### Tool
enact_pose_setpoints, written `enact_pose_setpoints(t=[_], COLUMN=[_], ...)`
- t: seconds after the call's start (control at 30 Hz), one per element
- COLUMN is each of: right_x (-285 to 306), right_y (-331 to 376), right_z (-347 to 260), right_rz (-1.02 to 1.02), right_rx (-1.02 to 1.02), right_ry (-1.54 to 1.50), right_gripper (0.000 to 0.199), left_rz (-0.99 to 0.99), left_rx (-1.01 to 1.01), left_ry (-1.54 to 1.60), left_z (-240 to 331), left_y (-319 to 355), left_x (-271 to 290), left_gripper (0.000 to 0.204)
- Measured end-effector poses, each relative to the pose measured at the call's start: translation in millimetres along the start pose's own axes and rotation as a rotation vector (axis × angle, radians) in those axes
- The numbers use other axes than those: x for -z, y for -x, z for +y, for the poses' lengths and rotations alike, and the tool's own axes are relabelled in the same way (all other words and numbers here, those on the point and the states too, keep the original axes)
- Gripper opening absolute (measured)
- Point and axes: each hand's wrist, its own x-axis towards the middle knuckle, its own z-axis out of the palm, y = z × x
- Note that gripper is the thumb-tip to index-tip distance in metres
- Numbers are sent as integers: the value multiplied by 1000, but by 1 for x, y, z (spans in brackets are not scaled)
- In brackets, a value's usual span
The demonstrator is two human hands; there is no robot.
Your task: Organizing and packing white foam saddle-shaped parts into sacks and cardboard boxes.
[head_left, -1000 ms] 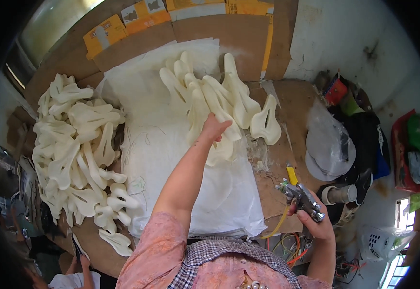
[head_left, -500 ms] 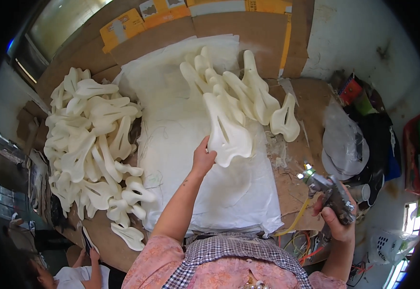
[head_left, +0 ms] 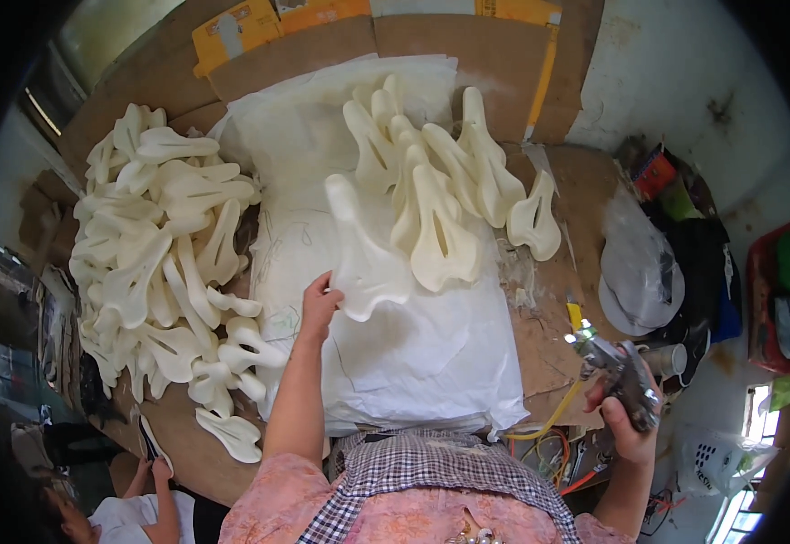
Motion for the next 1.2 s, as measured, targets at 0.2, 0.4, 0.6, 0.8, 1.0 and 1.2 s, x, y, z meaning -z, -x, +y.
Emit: enact_pose_setpoints(t=[0.2, 0.4, 0.6, 0.8, 1.0, 1.2], right_x=[22, 22, 19, 3, -12, -11], right_y=[1, 7, -7, -14, -30, -47], right_z=[5, 19, 22, 36, 45, 43], right_rz=[-238, 121, -60, -35, -167, -250], right_rx=[-94, 50, -10, 119, -9, -19], right_ry=[203, -89, -37, -27, 90, 118], right_gripper=[58, 65, 67, 68, 60, 58], left_rz=[-200, -224, -111, -83, -120, 40], left_rx=[18, 82, -95, 72, -487, -403], left_ry=[88, 74, 35, 52, 911, 676], left_z=[-37, -45, -54, -21, 151, 146], left_y=[-51, -58, -47, -33, -73, -84], left_x=[-96, -130, -142, -144, 61, 77], left_gripper=[35, 45, 52, 64, 45, 50])
